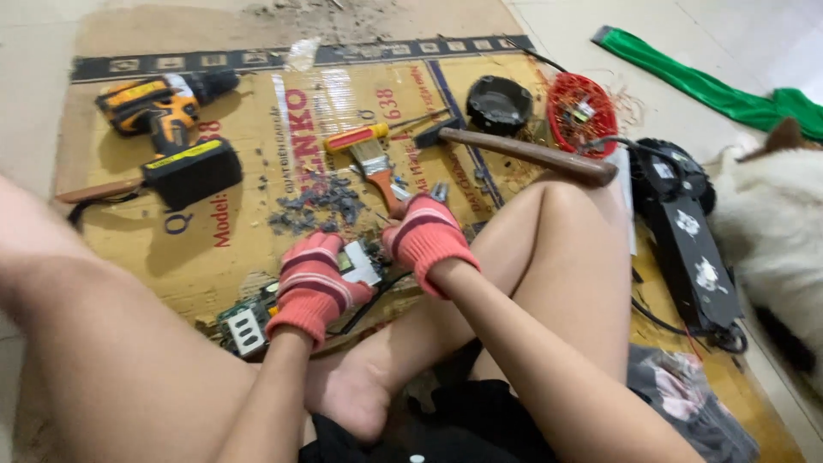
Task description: The person sits on the floor and uses pliers to scrape and clean a small white component on a circuit board. They repeatedly scrape the surface and remove debris with the pliers.
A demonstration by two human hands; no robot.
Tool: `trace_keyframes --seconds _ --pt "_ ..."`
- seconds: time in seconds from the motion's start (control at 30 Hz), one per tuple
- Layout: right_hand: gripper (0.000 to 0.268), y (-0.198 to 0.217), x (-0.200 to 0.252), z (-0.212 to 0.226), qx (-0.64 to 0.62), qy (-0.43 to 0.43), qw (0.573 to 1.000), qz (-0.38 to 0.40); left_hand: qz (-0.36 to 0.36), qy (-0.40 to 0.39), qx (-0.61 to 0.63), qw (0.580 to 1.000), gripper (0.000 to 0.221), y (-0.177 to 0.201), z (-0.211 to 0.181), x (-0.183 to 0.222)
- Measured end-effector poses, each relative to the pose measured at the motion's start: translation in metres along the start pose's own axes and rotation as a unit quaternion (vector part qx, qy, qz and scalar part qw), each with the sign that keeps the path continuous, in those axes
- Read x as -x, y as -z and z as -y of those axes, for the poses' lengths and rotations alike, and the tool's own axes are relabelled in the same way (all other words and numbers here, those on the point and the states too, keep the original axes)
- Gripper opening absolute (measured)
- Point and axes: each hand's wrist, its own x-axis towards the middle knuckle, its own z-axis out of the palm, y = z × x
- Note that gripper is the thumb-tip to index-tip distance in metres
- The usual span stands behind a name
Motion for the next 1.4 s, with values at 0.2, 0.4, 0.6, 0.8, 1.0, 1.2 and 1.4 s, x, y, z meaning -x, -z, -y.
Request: trace_keyframes --seconds 0.2,0.4,0.6,0.8,1.0,1.2,1.4 --pt "0.021 -0.007 0.016 -0.009 -0.016 -0.023 1.000 0.004 -0.007 0.003 -0.004 1.000 0.081 -0.007 0.002 -0.007" --pt "0.020 -0.011 0.019 0.002 -0.032 -0.022 0.999 0.007 -0.012 0.004 0.001 1.000 0.083 -0.006 0.002 -0.008" --pt "0.020 -0.013 0.021 0.007 -0.048 -0.026 0.998 0.016 -0.006 0.005 0.004 1.000 0.081 -0.006 0.002 -0.007" --pt "0.019 -0.011 0.027 0.000 -0.064 -0.048 0.997 0.015 -0.014 0.003 -0.004 1.000 0.081 -0.007 0.002 -0.009" --pt "0.019 -0.011 0.029 0.000 -0.082 -0.061 0.995 0.020 -0.015 0.000 -0.014 1.000 0.082 -0.010 0.002 -0.010" --pt "0.019 -0.009 0.029 -0.003 -0.092 -0.067 0.993 0.029 -0.010 0.001 0.002 1.000 0.080 -0.005 -0.002 -0.005" --pt "0.020 -0.004 0.028 0.006 -0.104 -0.064 0.992 0.032 -0.009 0.002 -0.010 1.000 0.085 -0.007 0.003 -0.010"
